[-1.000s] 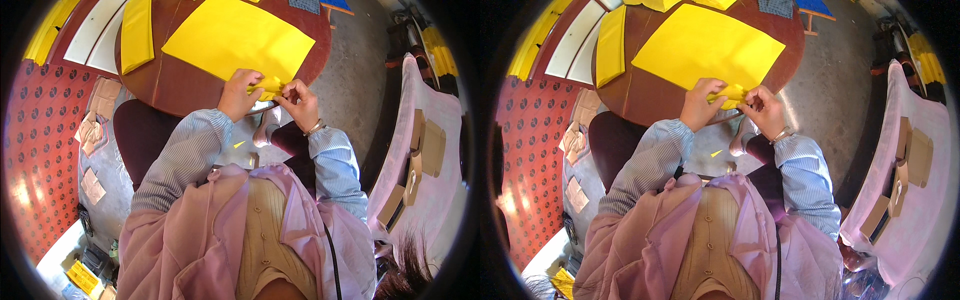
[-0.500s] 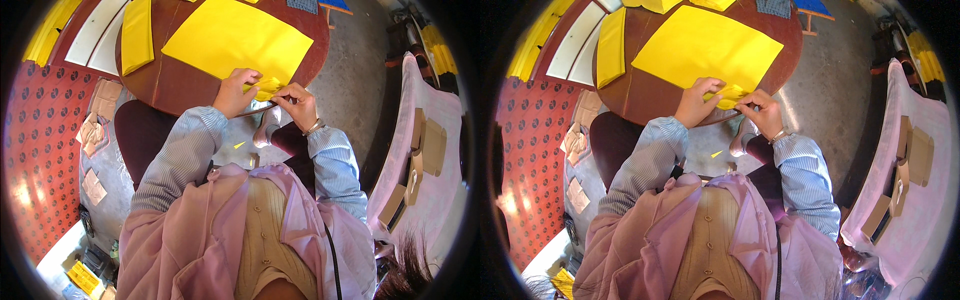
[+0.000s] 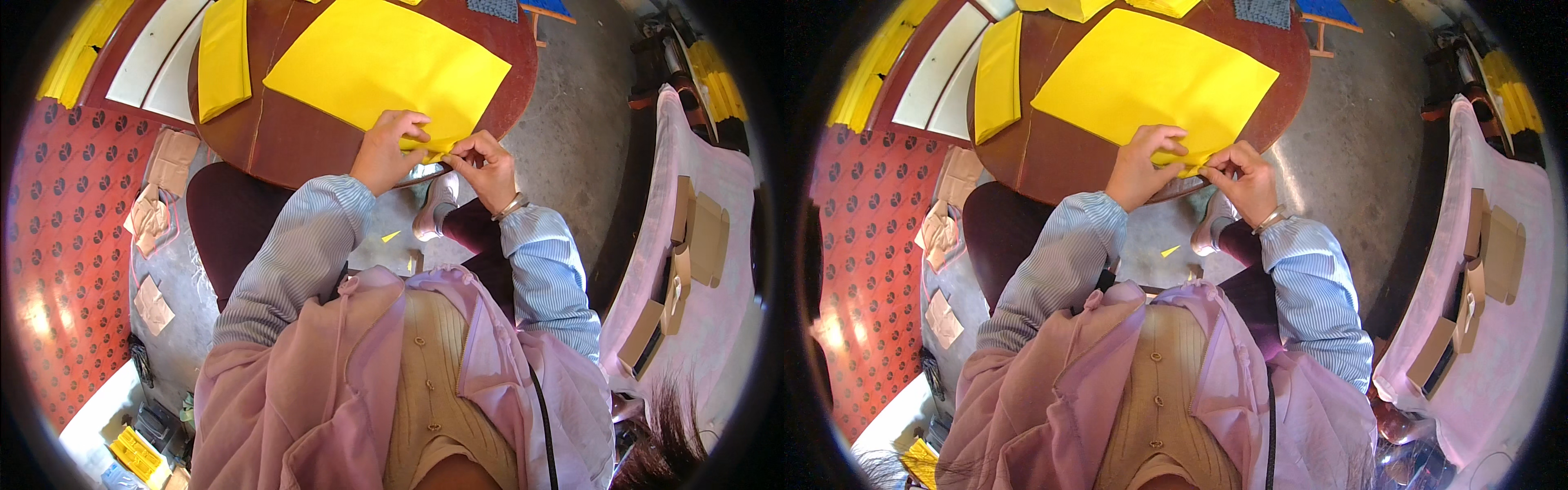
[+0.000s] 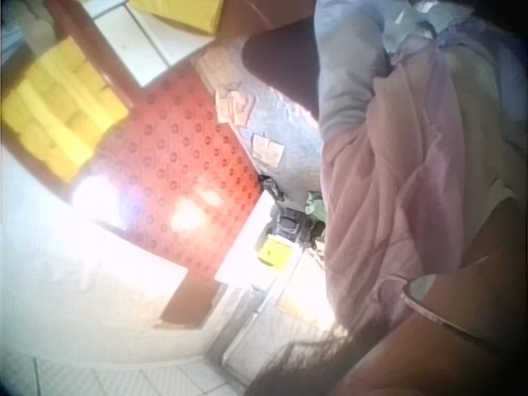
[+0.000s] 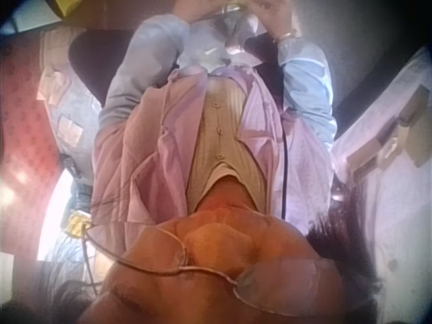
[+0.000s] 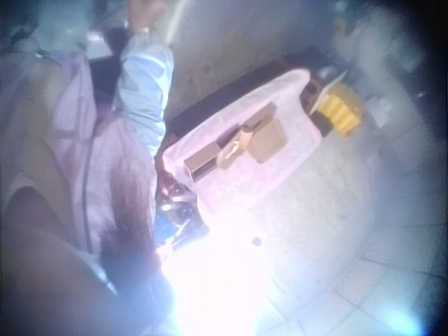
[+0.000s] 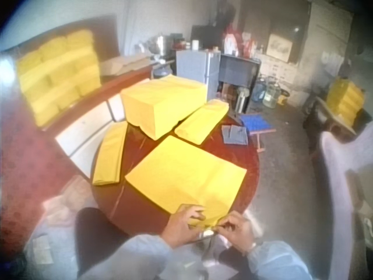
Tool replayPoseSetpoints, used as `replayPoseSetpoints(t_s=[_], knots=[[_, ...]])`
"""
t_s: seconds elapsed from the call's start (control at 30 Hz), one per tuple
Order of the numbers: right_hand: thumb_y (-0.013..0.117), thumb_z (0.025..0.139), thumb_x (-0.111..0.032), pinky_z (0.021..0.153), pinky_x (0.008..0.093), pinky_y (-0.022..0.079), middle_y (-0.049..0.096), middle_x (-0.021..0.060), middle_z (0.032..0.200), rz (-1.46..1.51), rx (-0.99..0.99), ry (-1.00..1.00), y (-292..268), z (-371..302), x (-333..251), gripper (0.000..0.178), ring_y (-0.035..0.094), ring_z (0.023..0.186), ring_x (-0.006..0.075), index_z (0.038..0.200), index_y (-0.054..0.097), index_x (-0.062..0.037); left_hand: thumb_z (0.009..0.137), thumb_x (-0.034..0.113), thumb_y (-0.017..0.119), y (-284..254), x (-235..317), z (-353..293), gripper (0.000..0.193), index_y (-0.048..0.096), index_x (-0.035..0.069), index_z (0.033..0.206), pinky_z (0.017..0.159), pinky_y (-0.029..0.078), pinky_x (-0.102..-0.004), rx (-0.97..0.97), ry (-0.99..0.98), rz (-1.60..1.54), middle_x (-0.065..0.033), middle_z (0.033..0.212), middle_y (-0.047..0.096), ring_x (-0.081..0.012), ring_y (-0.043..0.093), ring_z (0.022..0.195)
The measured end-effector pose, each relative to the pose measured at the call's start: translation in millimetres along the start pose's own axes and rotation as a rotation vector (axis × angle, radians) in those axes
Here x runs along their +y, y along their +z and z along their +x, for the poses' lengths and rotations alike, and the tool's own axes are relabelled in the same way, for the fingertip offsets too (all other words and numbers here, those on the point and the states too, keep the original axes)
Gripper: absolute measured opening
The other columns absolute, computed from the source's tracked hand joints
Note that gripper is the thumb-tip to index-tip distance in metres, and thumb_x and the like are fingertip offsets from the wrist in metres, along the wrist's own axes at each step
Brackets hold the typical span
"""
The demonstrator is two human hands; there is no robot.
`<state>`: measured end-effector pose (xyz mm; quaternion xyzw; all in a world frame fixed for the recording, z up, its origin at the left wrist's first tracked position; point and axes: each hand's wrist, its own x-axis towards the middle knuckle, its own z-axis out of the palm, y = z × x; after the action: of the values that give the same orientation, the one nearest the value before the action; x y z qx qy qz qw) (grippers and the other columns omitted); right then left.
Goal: The person folds yellow paper sheets by hand on a round table, repeatedly folding each sheet in half and pressing the crease. They stack the folded sheets and continue the process with additional sheets from a nearby pile.
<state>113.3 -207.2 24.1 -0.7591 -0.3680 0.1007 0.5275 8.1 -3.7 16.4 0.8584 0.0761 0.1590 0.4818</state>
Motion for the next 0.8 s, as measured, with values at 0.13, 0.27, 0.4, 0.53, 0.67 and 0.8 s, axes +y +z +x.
replayPoseSetpoints(t_s=[0.13,0.27,0.4,0.53,0.67,0.8], knots=[[0.088,0.084,-0.003,0.064,0.0264,0.050,0.065,0.0032,0.083,-0.070,-0.022,0.027,-1.0,-2.9,-4.5,0.020,0.061,0.071,0.0113,0.101,0.077,-0.0022,0.087,0.009,0.082,4.9,-0.9,1.6,0.041,0.068,0.004,0.126,0.093,0.058,-0.0345,0.086,-0.115,-0.043,-0.0138,0.121,0.074,-0.0250,0.075,0.103],[0.088,0.084,-0.005,0.064,0.0265,0.050,0.068,0.0045,0.085,-0.076,-0.032,-0.055,-1.3,-2.5,-5.3,0.017,0.062,0.071,0.0118,0.098,0.079,-0.0022,0.091,0.011,0.080,2.7,-3.7,3.6,0.039,0.068,0.002,0.127,0.095,0.057,-0.0339,0.061,-0.127,-0.102,-0.0152,0.120,0.074,-0.0232,0.076,0.103],[0.087,0.086,-0.006,0.064,0.0261,0.050,0.070,0.0053,0.088,-0.039,-0.016,-0.057,-1.1,-1.3,-2.7,0.012,0.062,0.071,0.0116,0.095,0.080,-0.0015,0.092,0.011,0.079,0.0,-5.4,3.9,0.039,0.067,0.002,0.128,0.096,0.057,-0.0341,0.023,-0.104,-0.085,-0.0159,0.121,0.073,-0.0241,0.076,0.105],[0.087,0.086,-0.006,0.064,0.0254,0.049,0.070,0.0047,0.088,-0.025,-0.023,0.014,-1.0,-1.3,-1.4,0.013,0.062,0.072,0.0106,0.096,0.079,-0.0006,0.091,0.011,0.077,-5.2,-6.5,2.9,0.043,0.066,0.004,0.131,0.099,0.056,-0.0355,-0.018,-0.074,-0.061,-0.0141,0.122,0.074,-0.0260,0.074,0.110],[0.088,0.086,-0.006,0.064,0.0251,0.049,0.070,0.0043,0.088,-0.041,-0.018,0.037,-1.1,-1.2,-1.6,0.014,0.062,0.072,0.0099,0.096,0.079,-0.0003,0.086,0.008,0.078,-9.9,-5.2,1.9,0.052,0.064,0.008,0.135,0.102,0.055,-0.0382,-0.063,0.037,-0.020,-0.0101,0.118,0.077,-0.0279,0.069,0.120],[0.088,0.086,-0.005,0.065,0.0251,0.049,0.069,0.0040,0.088,-0.039,-0.017,0.026,0.0,-0.5,-2.1,0.015,0.062,0.073,0.0099,0.097,0.078,-0.0003,0.083,0.008,0.080,-7.6,-1.7,0.6,0.055,0.063,0.009,0.135,0.104,0.054,-0.0395,-0.050,0.067,-0.018,-0.0088,0.115,0.078,-0.0287,0.065,0.125]])
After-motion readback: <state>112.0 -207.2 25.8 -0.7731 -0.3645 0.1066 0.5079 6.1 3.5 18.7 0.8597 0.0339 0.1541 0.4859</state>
